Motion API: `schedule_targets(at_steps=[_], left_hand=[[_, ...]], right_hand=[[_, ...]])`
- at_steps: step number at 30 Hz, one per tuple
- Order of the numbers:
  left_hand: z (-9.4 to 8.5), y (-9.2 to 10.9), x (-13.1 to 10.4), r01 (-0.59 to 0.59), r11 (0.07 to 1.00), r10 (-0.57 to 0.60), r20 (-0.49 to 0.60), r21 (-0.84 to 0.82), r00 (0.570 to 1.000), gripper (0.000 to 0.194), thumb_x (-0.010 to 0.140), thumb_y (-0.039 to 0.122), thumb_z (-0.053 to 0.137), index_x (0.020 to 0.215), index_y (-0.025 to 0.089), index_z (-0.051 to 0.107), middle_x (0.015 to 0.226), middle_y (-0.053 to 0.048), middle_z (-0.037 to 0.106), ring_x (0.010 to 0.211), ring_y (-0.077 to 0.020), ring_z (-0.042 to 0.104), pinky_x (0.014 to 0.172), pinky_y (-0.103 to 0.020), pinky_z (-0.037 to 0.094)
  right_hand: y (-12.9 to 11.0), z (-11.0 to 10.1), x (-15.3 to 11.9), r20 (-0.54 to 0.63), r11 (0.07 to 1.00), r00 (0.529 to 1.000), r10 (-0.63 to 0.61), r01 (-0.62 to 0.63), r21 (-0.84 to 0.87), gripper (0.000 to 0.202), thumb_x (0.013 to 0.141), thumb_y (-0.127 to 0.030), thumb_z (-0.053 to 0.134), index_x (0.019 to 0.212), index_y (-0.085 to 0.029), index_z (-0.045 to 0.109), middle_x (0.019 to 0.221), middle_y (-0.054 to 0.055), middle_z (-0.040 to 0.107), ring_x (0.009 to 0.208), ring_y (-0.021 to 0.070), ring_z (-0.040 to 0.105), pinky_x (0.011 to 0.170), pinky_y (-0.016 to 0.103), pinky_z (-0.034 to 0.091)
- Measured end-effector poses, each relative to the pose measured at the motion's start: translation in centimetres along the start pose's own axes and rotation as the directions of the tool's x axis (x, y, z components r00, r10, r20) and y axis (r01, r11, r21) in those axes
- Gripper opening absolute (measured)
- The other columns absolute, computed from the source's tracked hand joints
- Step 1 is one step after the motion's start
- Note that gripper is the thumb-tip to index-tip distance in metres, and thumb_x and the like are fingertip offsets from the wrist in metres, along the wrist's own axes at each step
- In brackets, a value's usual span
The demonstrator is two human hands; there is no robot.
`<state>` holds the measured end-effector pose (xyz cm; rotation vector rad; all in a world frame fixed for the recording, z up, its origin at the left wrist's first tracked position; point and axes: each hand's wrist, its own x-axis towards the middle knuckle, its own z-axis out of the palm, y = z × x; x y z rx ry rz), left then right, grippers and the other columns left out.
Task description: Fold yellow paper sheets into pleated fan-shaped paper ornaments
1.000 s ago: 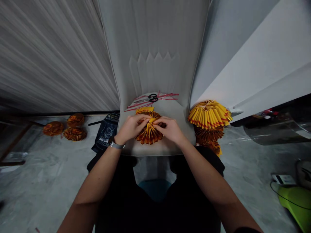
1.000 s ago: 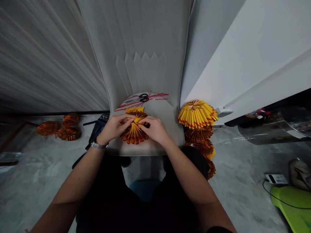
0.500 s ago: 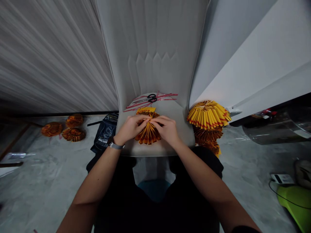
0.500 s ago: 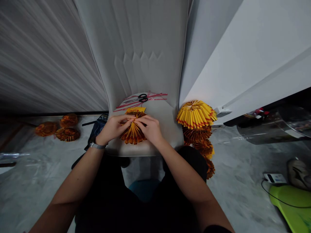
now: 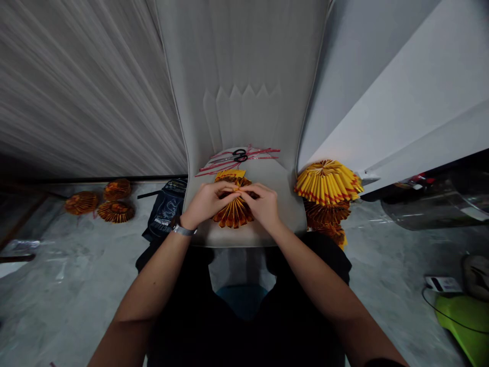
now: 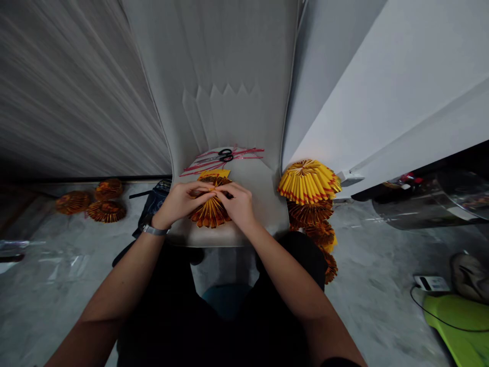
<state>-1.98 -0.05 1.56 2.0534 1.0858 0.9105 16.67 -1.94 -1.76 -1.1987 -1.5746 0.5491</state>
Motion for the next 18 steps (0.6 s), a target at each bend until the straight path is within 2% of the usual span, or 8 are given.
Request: schedule_targets(at_steps=[5, 9, 12, 18], left_hand=[[0.2, -0.3, 0.1, 0.027, 1.0, -0.027, -0.013, -0.01, 1.0, 0.033, 0.095, 0.046, 0.061, 0.108, 0.02, 0.076, 0.106, -0.006, 0.079, 0.096, -0.0211, 0.075, 0.088, -0.031, 0.061], [0.3, -0.5, 0.1, 0.036, 0.999, -0.037, -0.025, -0.019, 0.999, 0.034, 0.096, 0.047, 0.06, 0.108, 0.019, 0.076, 0.106, -0.007, 0.079, 0.094, -0.021, 0.076, 0.087, -0.031, 0.061], [0.3, -0.6, 0.1, 0.04, 0.999, -0.04, -0.042, -0.017, 0.998, 0.033, 0.095, 0.046, 0.061, 0.105, 0.019, 0.076, 0.108, -0.007, 0.078, 0.096, -0.0213, 0.075, 0.086, -0.031, 0.061], [0.2, -0.6, 0.2, 0.051, 0.998, -0.052, -0.026, -0.033, 0.998, 0.032, 0.095, 0.046, 0.061, 0.104, 0.018, 0.076, 0.109, -0.008, 0.078, 0.1, -0.0224, 0.075, 0.086, -0.031, 0.061]], right_hand=[[-0.2, -0.4, -0.1, 0.012, 0.994, 0.998, -0.062, 0.063, -0.092, 0.013, 0.092, -0.032, 0.068, 0.089, -0.024, 0.078, 0.086, 0.005, 0.075, 0.08, 0.0186, 0.069, 0.081, 0.032, 0.058], [-0.3, -1.2, -0.7, 0.134, 0.974, 0.974, -0.182, 0.198, -0.113, 0.017, 0.096, -0.03, 0.061, 0.094, -0.025, 0.078, 0.092, 0.005, 0.075, 0.086, 0.0177, 0.07, 0.086, 0.031, 0.057], [-0.2, -1.6, -0.8, 0.205, 0.975, 0.966, -0.156, 0.184, -0.126, 0.018, 0.097, -0.026, 0.06, 0.099, -0.025, 0.078, 0.094, 0.005, 0.075, 0.086, 0.0169, 0.07, 0.086, 0.03, 0.056], [-0.4, -1.8, -0.3, 0.235, 0.984, 0.969, -0.077, 0.112, -0.137, 0.015, 0.095, -0.022, 0.062, 0.093, -0.022, 0.077, 0.091, 0.005, 0.075, 0.084, 0.0174, 0.07, 0.084, 0.029, 0.054]])
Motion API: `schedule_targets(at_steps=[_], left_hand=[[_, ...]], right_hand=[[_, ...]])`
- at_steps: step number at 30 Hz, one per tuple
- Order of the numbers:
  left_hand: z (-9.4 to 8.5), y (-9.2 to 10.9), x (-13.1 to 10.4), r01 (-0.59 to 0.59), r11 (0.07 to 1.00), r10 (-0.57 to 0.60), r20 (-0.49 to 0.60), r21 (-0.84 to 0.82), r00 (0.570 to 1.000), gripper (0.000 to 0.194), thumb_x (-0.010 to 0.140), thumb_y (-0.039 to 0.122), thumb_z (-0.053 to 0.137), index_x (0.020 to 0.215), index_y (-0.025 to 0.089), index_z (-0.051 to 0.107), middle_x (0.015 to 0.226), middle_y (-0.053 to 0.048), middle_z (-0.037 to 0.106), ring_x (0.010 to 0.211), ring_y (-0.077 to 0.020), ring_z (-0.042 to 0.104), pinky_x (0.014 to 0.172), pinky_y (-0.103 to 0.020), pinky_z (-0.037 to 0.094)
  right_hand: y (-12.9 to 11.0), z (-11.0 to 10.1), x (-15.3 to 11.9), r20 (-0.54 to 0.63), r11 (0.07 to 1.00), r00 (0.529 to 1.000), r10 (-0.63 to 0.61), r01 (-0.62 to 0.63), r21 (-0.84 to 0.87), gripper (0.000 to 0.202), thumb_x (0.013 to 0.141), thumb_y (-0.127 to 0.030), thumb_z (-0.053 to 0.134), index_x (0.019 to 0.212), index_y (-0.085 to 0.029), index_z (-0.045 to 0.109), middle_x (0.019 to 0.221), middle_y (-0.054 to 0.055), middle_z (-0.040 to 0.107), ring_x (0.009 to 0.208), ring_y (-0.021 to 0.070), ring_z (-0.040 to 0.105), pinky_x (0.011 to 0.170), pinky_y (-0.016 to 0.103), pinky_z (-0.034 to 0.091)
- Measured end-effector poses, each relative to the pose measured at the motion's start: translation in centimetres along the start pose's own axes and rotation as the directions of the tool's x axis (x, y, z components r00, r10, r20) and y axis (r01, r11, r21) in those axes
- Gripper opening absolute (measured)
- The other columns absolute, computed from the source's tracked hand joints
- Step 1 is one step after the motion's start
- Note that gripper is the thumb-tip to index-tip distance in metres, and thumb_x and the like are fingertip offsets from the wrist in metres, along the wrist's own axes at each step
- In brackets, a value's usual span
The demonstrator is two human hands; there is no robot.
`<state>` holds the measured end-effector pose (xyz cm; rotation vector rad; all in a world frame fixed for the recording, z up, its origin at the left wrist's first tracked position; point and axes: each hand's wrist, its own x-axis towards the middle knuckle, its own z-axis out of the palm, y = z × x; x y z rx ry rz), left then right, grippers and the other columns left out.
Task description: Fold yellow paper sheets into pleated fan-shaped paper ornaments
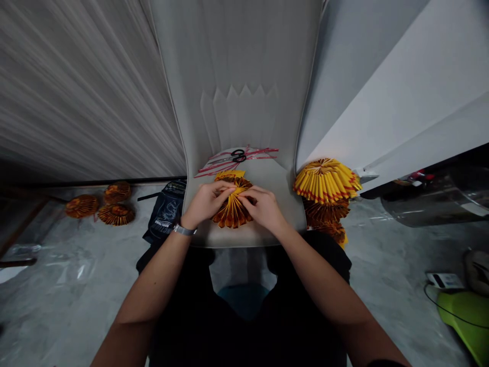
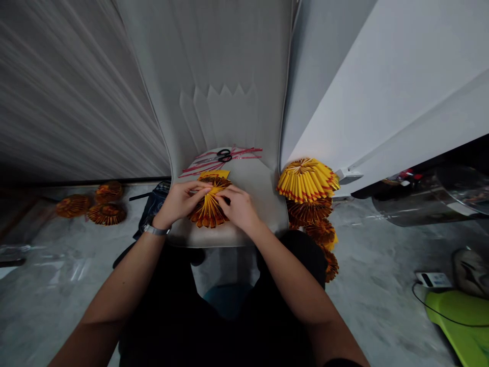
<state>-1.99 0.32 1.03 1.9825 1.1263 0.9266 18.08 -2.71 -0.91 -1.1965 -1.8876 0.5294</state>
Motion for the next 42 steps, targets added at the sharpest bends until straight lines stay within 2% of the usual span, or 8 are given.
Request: schedule_targets(at_steps=[7, 13, 17, 25, 30, 35, 39, 42], left_hand=[[-0.3, 0.4, 0.2, -0.014, 1.0, 0.014, 0.041, 0.008, 0.999, 0.032, 0.097, 0.042, 0.06, 0.109, 0.018, 0.076, 0.11, -0.006, 0.078, 0.1, -0.0215, 0.074, 0.09, -0.03, 0.058], [-0.6, 1.0, 0.0, -0.037, 0.998, 0.033, 0.074, 0.052, 0.997, 0.032, 0.1, 0.038, 0.053, 0.113, 0.017, 0.074, 0.114, -0.007, 0.077, 0.101, -0.0206, 0.074, 0.087, -0.028, 0.058], [-0.6, 1.0, -0.2, -0.058, 0.997, 0.055, 0.085, 0.04, 0.995, 0.03, 0.095, 0.036, 0.062, 0.114, 0.017, 0.073, 0.111, -0.007, 0.078, 0.094, -0.0186, 0.075, 0.084, -0.025, 0.06], [0.1, 0.0, 0.0, -0.057, 0.998, 0.057, 0.007, 0.017, 0.998, 0.029, 0.096, 0.041, 0.062, 0.109, 0.018, 0.075, 0.11, -0.007, 0.078, 0.095, -0.0185, 0.076, 0.087, -0.026, 0.061], [0.4, -0.2, 0.0, -0.039, 0.999, 0.039, 0.012, 0.01, 0.999, 0.031, 0.096, 0.042, 0.061, 0.11, 0.018, 0.074, 0.111, -0.008, 0.078, 0.096, -0.0194, 0.076, 0.088, -0.028, 0.061], [0.0, 0.0, 0.0, -0.036, 0.999, 0.036, 0.024, 0.0, 0.999, 0.031, 0.096, 0.041, 0.061, 0.11, 0.018, 0.076, 0.109, -0.008, 0.078, 0.1, -0.0208, 0.075, 0.09, -0.029, 0.06], [-0.1, 0.3, 0.1, -0.021, 1.0, 0.021, 0.047, -0.014, 0.999, 0.033, 0.096, 0.043, 0.061, 0.109, 0.018, 0.076, 0.112, -0.008, 0.078, 0.103, -0.0221, 0.074, 0.091, -0.029, 0.058], [-0.2, 0.3, 0.1, -0.009, 1.0, 0.009, 0.053, -0.009, 0.999, 0.034, 0.096, 0.045, 0.06, 0.109, 0.018, 0.076, 0.112, -0.008, 0.078, 0.103, -0.0224, 0.074, 0.091, -0.03, 0.058]], right_hand=[[-0.2, 0.3, 0.1, -0.132, 1.0, 0.991, -0.002, 0.003, 0.007, 0.012, 0.094, -0.024, 0.063, 0.093, -0.02, 0.075, 0.09, 0.005, 0.074, 0.079, 0.0163, 0.068, 0.078, 0.027, 0.053], [0.0, 0.9, 0.0, -0.165, 1.0, 0.986, -0.014, 0.013, -0.005, 0.013, 0.095, -0.024, 0.062, 0.095, -0.02, 0.075, 0.092, 0.005, 0.075, 0.079, 0.0161, 0.069, 0.075, 0.027, 0.053], [-0.1, 1.2, -0.1, -0.187, 1.0, 0.982, -0.011, 0.006, -0.031, 0.015, 0.097, -0.025, 0.059, 0.095, -0.021, 0.074, 0.093, 0.005, 0.075, 0.083, 0.0171, 0.07, 0.078, 0.028, 0.053], [-0.2, 1.5, -0.4, -0.216, 0.991, 0.976, -0.03, 0.001, -0.136, 0.016, 0.098, -0.03, 0.06, 0.098, -0.022, 0.074, 0.093, 0.004, 0.074, 0.081, 0.0161, 0.069, 0.076, 0.027, 0.053], [0.4, 1.0, -0.9, -0.075, 0.977, 0.992, -0.101, 0.085, -0.195, 0.018, 0.099, -0.028, 0.057, 0.098, -0.025, 0.076, 0.095, 0.004, 0.072, 0.084, 0.0154, 0.068, 0.077, 0.026, 0.052], [0.5, 0.1, -0.6, 0.048, 0.994, 0.995, -0.092, 0.095, -0.054, 0.019, 0.096, -0.026, 0.059, 0.101, -0.023, 0.077, 0.085, 0.002, 0.067, 0.077, 0.0138, 0.063, 0.076, 0.026, 0.05], [0.2, -0.1, -0.3, 0.072, 0.999, 0.996, -0.05, 0.051, -0.009, 0.018, 0.092, -0.027, 0.063, 0.098, -0.022, 0.079, 0.08, 0.001, 0.064, 0.071, 0.0128, 0.06, 0.07, 0.025, 0.048], [0.2, 0.1, -0.3, 0.014, 1.0, 1.0, -0.004, 0.004, -0.028, 0.017, 0.091, -0.024, 0.062, 0.093, -0.022, 0.079, 0.079, 0.001, 0.064, 0.068, 0.0125, 0.059, 0.068, 0.025, 0.047]])
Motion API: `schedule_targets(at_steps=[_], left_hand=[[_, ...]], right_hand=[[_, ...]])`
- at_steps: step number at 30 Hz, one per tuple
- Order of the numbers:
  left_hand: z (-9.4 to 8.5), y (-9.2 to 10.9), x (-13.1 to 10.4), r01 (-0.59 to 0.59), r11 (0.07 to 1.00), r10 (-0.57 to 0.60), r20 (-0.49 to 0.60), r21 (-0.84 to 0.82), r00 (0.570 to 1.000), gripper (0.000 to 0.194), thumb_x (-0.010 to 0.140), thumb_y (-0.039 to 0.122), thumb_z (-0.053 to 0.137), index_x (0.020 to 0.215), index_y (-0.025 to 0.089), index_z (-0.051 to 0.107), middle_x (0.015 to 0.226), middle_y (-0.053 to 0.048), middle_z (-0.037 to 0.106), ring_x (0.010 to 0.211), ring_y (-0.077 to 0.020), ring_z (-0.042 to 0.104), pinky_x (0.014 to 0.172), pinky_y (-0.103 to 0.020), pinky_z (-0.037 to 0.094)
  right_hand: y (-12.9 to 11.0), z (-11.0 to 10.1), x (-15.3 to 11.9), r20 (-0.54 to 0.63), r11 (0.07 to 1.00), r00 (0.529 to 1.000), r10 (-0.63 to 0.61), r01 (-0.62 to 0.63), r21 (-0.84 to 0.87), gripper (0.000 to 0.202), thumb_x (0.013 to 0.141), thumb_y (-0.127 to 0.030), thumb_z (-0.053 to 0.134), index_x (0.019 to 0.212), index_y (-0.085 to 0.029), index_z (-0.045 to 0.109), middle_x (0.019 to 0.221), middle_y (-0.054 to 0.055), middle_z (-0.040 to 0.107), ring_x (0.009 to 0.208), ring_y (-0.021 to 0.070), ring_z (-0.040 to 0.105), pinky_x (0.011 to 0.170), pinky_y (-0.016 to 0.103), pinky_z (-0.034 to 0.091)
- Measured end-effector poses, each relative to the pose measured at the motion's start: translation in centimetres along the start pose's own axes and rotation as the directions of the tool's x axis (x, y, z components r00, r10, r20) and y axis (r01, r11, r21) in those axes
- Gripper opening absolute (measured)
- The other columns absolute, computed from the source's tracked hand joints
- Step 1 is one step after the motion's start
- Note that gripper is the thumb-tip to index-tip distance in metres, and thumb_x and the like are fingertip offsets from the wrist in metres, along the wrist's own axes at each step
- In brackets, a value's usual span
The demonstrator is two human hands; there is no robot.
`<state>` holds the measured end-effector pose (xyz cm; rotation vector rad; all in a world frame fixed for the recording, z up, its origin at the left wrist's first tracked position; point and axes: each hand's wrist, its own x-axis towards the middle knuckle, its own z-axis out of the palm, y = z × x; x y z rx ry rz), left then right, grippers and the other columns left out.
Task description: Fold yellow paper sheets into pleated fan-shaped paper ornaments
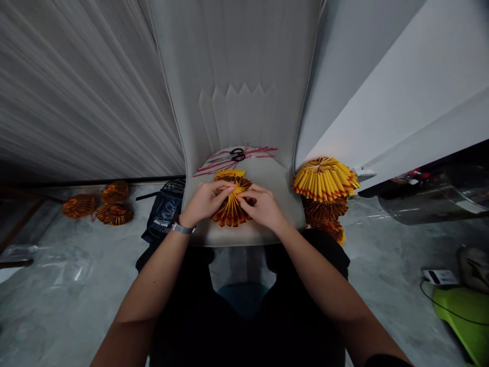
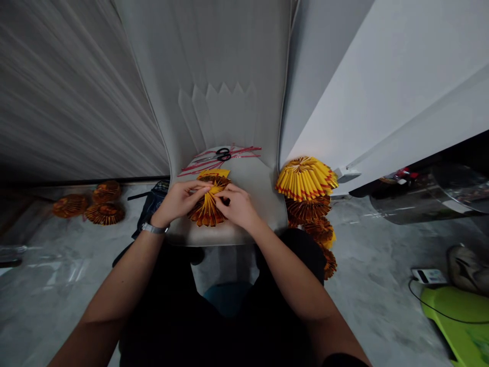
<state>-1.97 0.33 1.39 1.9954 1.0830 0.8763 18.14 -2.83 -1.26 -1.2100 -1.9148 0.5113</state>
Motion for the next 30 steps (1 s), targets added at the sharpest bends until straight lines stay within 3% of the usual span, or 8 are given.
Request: schedule_targets(at_steps=[5, 8, 21, 30], left_hand=[[0.0, -0.3, 0.0, 0.005, 1.0, -0.005, -0.022, 0.029, 1.0, 0.034, 0.097, 0.045, 0.06, 0.111, 0.018, 0.076, 0.114, -0.008, 0.077, 0.102, -0.0225, 0.074, 0.09, -0.03, 0.059], [0.0, -0.2, 0.0, -0.012, 0.998, 0.013, -0.014, 0.055, 1.0, 0.034, 0.098, 0.044, 0.057, 0.113, 0.019, 0.075, 0.115, -0.008, 0.077, 0.103, -0.0223, 0.074, 0.091, -0.031, 0.059], [0.3, -0.3, -0.1, -0.047, 0.997, 0.048, -0.015, 0.061, 0.999, 0.031, 0.096, 0.044, 0.061, 0.112, 0.02, 0.074, 0.116, -0.007, 0.077, 0.1, -0.0206, 0.076, 0.093, -0.031, 0.06], [0.0, -0.4, -0.1, -0.039, 0.998, 0.039, 0.005, 0.042, 0.999, 0.033, 0.096, 0.042, 0.061, 0.114, 0.019, 0.074, 0.112, -0.007, 0.078, 0.097, -0.0197, 0.076, 0.088, -0.029, 0.062]], right_hand=[[-0.1, 1.0, -0.2, -0.181, 0.996, 0.982, 0.062, -0.071, -0.046, 0.013, 0.085, -0.021, 0.063, 0.086, -0.02, 0.076, 0.079, 0.002, 0.065, 0.065, 0.013, 0.058, 0.065, 0.025, 0.048], [-0.3, 1.4, -0.2, -0.224, 0.994, 0.973, 0.058, -0.078, -0.081, 0.014, 0.087, -0.022, 0.061, 0.088, -0.021, 0.075, 0.081, 0.003, 0.067, 0.067, 0.0135, 0.06, 0.067, 0.026, 0.049], [-0.5, 1.3, -0.1, -0.201, 0.989, 0.98, 0.012, -0.041, -0.14, 0.017, 0.092, -0.025, 0.06, 0.093, -0.023, 0.076, 0.085, 0.004, 0.071, 0.073, 0.0149, 0.065, 0.073, 0.027, 0.053], [-0.3, 1.0, -0.4, -0.193, 0.997, 0.981, -0.021, 0.007, -0.073, 0.018, 0.097, -0.032, 0.062, 0.093, -0.022, 0.077, 0.087, 0.005, 0.073, 0.081, 0.0173, 0.068, 0.081, 0.029, 0.054]])
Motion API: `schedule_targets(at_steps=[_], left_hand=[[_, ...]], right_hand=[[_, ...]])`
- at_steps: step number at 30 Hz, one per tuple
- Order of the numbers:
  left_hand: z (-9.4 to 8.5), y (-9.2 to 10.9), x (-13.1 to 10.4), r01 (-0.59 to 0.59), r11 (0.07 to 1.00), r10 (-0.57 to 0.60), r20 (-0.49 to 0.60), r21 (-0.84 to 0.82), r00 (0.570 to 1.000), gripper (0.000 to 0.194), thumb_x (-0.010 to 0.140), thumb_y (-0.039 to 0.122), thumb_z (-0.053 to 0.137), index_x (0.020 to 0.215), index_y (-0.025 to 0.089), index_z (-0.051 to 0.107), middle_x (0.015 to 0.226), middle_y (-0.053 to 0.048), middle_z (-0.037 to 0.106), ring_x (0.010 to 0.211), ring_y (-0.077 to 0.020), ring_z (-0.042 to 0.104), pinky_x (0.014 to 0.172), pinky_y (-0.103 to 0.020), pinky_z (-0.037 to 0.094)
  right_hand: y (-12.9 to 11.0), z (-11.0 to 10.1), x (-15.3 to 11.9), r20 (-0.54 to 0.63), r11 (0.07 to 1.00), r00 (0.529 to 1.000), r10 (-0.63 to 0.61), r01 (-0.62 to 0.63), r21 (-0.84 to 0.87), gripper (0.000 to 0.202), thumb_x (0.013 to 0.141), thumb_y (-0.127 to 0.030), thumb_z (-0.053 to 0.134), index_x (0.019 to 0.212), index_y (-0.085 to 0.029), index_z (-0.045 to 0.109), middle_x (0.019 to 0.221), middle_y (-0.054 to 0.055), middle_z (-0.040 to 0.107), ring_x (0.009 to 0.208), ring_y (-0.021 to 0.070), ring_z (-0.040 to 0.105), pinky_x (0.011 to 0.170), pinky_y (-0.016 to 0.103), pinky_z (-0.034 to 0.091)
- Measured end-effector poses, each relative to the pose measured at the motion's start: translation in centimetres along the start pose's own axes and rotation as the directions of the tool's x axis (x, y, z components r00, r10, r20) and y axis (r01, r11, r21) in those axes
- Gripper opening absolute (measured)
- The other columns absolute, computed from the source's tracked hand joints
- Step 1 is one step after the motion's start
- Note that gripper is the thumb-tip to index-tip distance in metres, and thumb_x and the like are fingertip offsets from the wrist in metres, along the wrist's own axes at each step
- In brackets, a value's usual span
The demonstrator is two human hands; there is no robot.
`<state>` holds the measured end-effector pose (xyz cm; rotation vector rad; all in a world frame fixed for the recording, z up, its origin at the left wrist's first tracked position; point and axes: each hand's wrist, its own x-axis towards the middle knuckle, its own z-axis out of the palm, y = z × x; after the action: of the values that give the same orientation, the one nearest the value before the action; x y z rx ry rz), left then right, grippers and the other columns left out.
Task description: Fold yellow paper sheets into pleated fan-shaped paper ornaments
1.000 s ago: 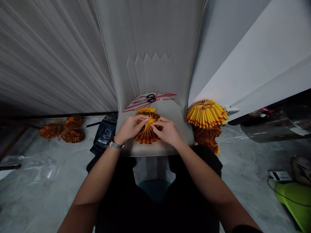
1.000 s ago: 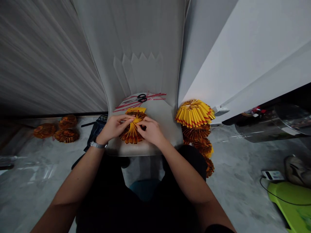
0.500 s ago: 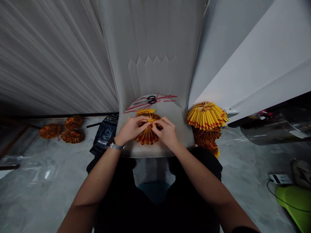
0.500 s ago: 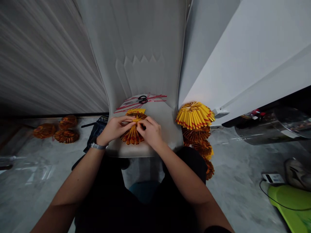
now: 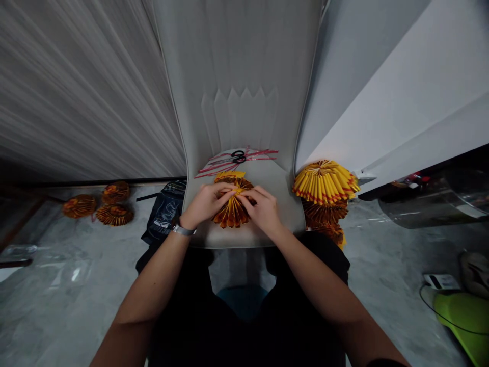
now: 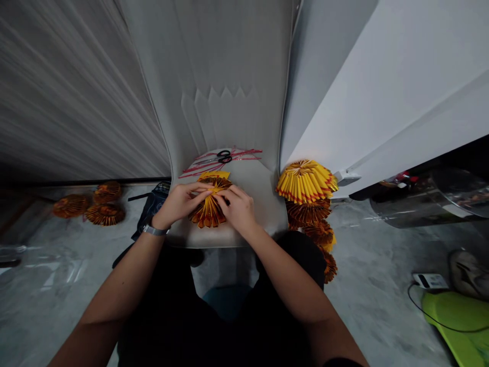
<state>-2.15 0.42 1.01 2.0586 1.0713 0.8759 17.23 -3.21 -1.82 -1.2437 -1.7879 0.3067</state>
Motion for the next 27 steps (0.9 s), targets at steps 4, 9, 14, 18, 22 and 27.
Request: schedule_targets(at_steps=[4, 9, 14, 18, 22, 27], left_hand=[[0.1, -0.1, 0.1, 0.01, 1.0, -0.01, -0.016, 0.002, 1.0, 0.031, 0.096, 0.042, 0.061, 0.113, 0.019, 0.074, 0.112, -0.007, 0.078, 0.097, -0.0198, 0.076, 0.088, -0.029, 0.062], [0.3, 0.2, 0.1, 0.012, 1.0, -0.012, -0.042, -0.004, 0.999, 0.03, 0.096, 0.042, 0.061, 0.109, 0.018, 0.074, 0.11, -0.008, 0.078, 0.096, -0.0205, 0.076, 0.091, -0.031, 0.062], [0.4, 0.3, 0.1, 0.02, 1.0, -0.021, -0.045, -0.018, 0.999, 0.029, 0.095, 0.041, 0.062, 0.107, 0.018, 0.075, 0.114, -0.009, 0.077, 0.097, -0.0217, 0.076, 0.089, -0.032, 0.062], [0.5, 0.3, 0.1, 0.027, 1.0, -0.027, -0.049, -0.008, 0.998, 0.029, 0.095, 0.041, 0.062, 0.108, 0.019, 0.076, 0.111, -0.008, 0.078, 0.095, -0.0209, 0.076, 0.087, -0.031, 0.062], [0.4, 0.3, 0.2, 0.03, 1.0, -0.03, -0.045, -0.004, 0.999, 0.03, 0.096, 0.041, 0.06, 0.109, 0.019, 0.076, 0.11, -0.007, 0.078, 0.095, -0.0204, 0.076, 0.085, -0.029, 0.062], [0.2, 0.8, 0.2, 0.02, 0.999, -0.019, -0.024, 0.039, 1.0, 0.032, 0.098, 0.041, 0.055, 0.109, 0.019, 0.075, 0.113, -0.007, 0.078, 0.097, -0.0202, 0.075, 0.084, -0.028, 0.061]], right_hand=[[0.2, 0.3, 0.0, -0.015, 1.0, 1.0, 0.017, -0.018, -0.025, 0.018, 0.097, -0.035, 0.063, 0.092, -0.024, 0.076, 0.085, 0.004, 0.073, 0.08, 0.0174, 0.068, 0.079, 0.029, 0.053], [-0.4, -0.3, -0.1, 0.027, 0.997, 0.999, -0.031, 0.033, -0.073, 0.019, 0.098, -0.035, 0.06, 0.096, -0.024, 0.075, 0.084, 0.003, 0.073, 0.072, 0.015, 0.066, 0.072, 0.027, 0.051], [-0.9, -1.4, 0.1, 0.223, 0.993, 0.974, 0.022, 0.004, -0.115, 0.013, 0.093, -0.029, 0.065, 0.091, -0.026, 0.078, 0.082, 0.001, 0.077, 0.066, 0.015, 0.066, 0.066, 0.027, 0.048], [-0.7, -1.3, 0.4, 0.204, 0.993, 0.971, 0.121, -0.118, -0.031, 0.012, 0.088, -0.024, 0.066, 0.084, -0.025, 0.078, 0.075, -0.001, 0.075, 0.06, 0.0138, 0.063, 0.064, 0.026, 0.047], [-0.5, -0.7, 0.3, 0.082, 0.993, 0.99, 0.114, -0.112, -0.028, 0.013, 0.087, -0.023, 0.065, 0.082, -0.023, 0.076, 0.069, 0.0, 0.07, 0.06, 0.0139, 0.061, 0.063, 0.026, 0.045], [-0.3, -0.3, 0.1, 0.024, 0.996, 0.998, 0.054, -0.052, -0.068, 0.015, 0.09, -0.027, 0.063, 0.084, -0.023, 0.076, 0.068, -0.001, 0.067, 0.06, 0.0131, 0.058, 0.062, 0.026, 0.044]])
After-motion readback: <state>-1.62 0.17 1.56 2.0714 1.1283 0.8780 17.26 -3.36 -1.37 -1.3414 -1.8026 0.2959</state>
